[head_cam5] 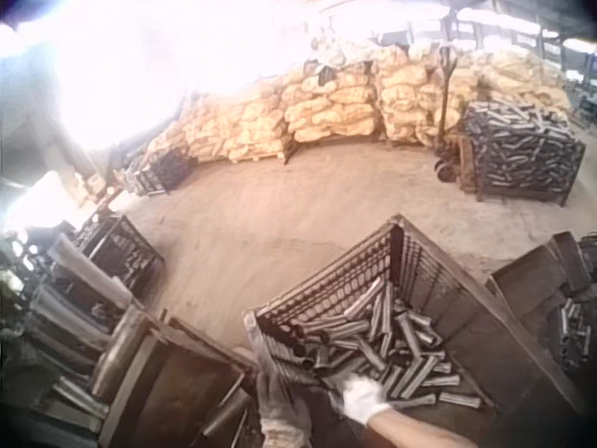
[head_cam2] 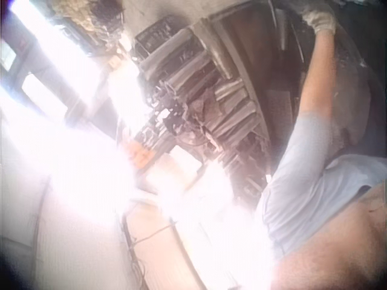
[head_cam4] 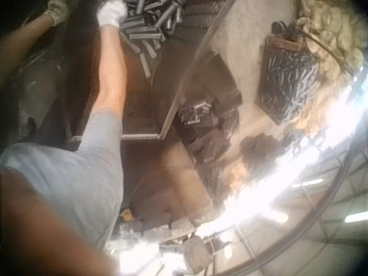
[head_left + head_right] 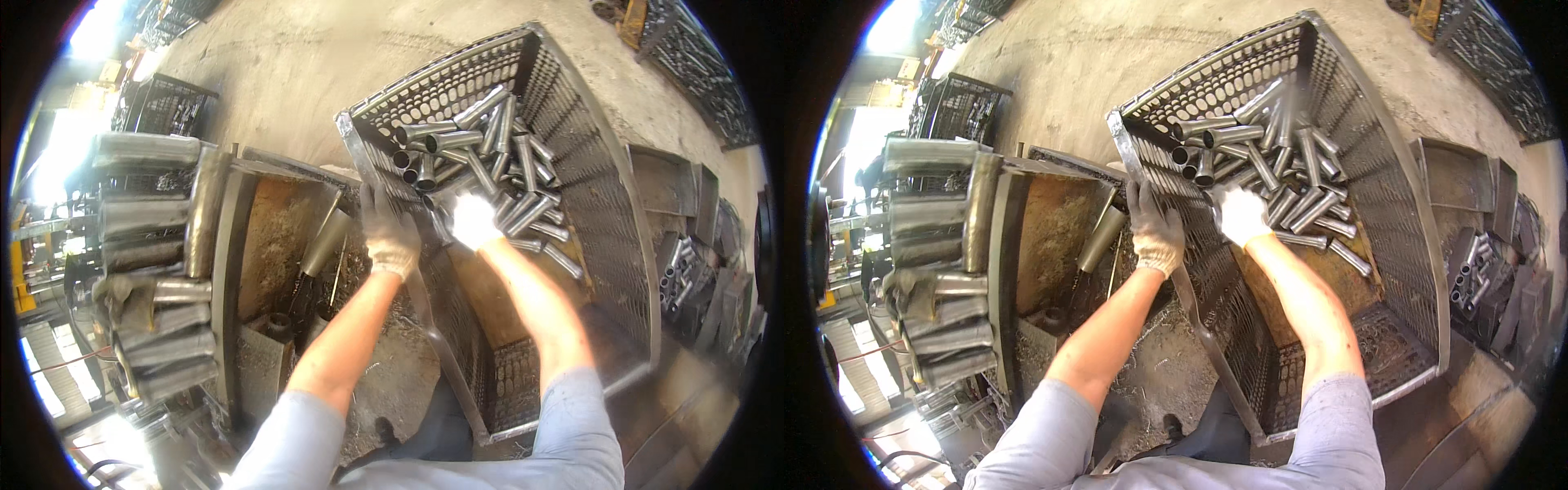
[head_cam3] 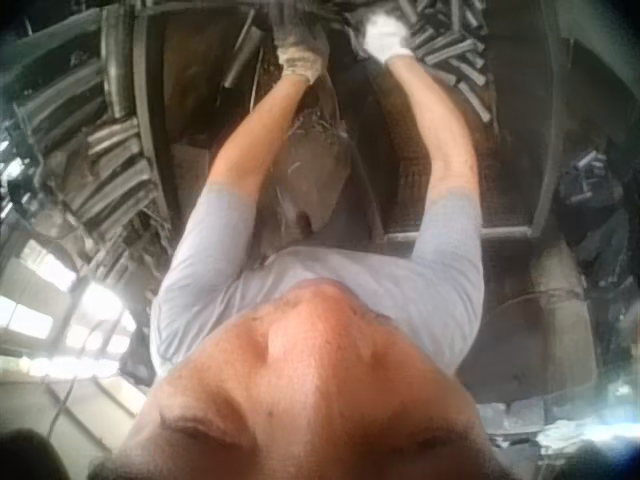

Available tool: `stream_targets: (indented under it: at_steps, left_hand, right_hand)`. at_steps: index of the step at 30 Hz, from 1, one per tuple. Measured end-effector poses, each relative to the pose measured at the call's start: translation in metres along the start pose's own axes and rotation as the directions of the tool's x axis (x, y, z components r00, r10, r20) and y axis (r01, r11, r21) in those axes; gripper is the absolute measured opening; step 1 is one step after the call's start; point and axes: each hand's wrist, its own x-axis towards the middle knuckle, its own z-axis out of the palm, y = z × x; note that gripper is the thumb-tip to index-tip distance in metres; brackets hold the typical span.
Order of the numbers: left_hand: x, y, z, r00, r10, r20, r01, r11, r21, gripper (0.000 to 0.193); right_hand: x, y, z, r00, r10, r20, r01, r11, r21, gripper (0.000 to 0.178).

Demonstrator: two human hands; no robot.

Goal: The person repeatedly picks up cylindrical metal parts from a basket, inserts them into a lathe chuck, and removes them after a brief operation. The person then places the processed parts into a collection area. The cycle repeats continuously.

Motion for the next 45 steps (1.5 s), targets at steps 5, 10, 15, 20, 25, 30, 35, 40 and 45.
stream_targets:
  at_steps: [5,10,15,20,25,30,35,40,45]
  left_hand:
    - [0.002,-0.01,0.002,0.992,0.123,-0.026,-0.124,0.991,-0.049,0.088]
    - [0.005,-0.013,-0.007,0.994,0.103,0.027,-0.098,0.985,-0.141,0.084]
    - [0.0,-0.019,0.0,0.989,0.146,-0.003,-0.145,0.982,-0.12,0.084]
    - [-0.001,-0.017,0.0,0.997,0.071,0.001,-0.07,0.981,-0.182,0.085]
    - [0.01,-0.008,-0.003,0.998,0.059,0.009,-0.057,0.983,-0.173,0.092]
    - [0.002,-0.006,-0.003,0.998,0.064,0.01,-0.062,0.995,-0.083,0.097]
    - [0.014,0.0,-0.006,0.991,0.128,-0.031,-0.13,0.987,-0.093,0.093]
    - [-0.029,0.04,-0.058,0.986,-0.116,0.123,0.142,0.963,-0.231,0.079]
    - [-0.199,0.062,-0.199,0.717,0.397,0.574,0.658,-0.657,-0.368,0.102]
  right_hand:
    - [0.182,-0.013,-0.029,0.997,-0.068,-0.043,0.051,0.951,-0.306,0.03]
    - [0.27,0.024,-0.006,0.917,0.245,0.313,-0.129,0.928,-0.35,0.034]
    - [0.24,0.036,0.019,0.989,0.039,0.144,0.014,0.936,-0.351,0.029]
    - [0.21,0.004,-0.01,0.949,-0.312,0.051,0.315,0.922,-0.227,0.029]
    - [0.262,-0.046,0.0,0.958,0.01,0.287,0.063,0.967,-0.247,0.037]
    - [0.258,-0.016,-0.009,0.95,-0.011,0.314,0.085,0.971,-0.224,0.034]
    - [0.121,0.012,-0.115,0.993,-0.106,-0.06,0.097,0.985,-0.142,0.022]
    - [-0.077,-0.079,-0.216,0.919,-0.099,-0.382,0.236,0.914,0.33,0.013]
    - [-0.268,-0.216,-0.236,0.785,-0.469,-0.405,0.568,0.806,0.166,0.019]
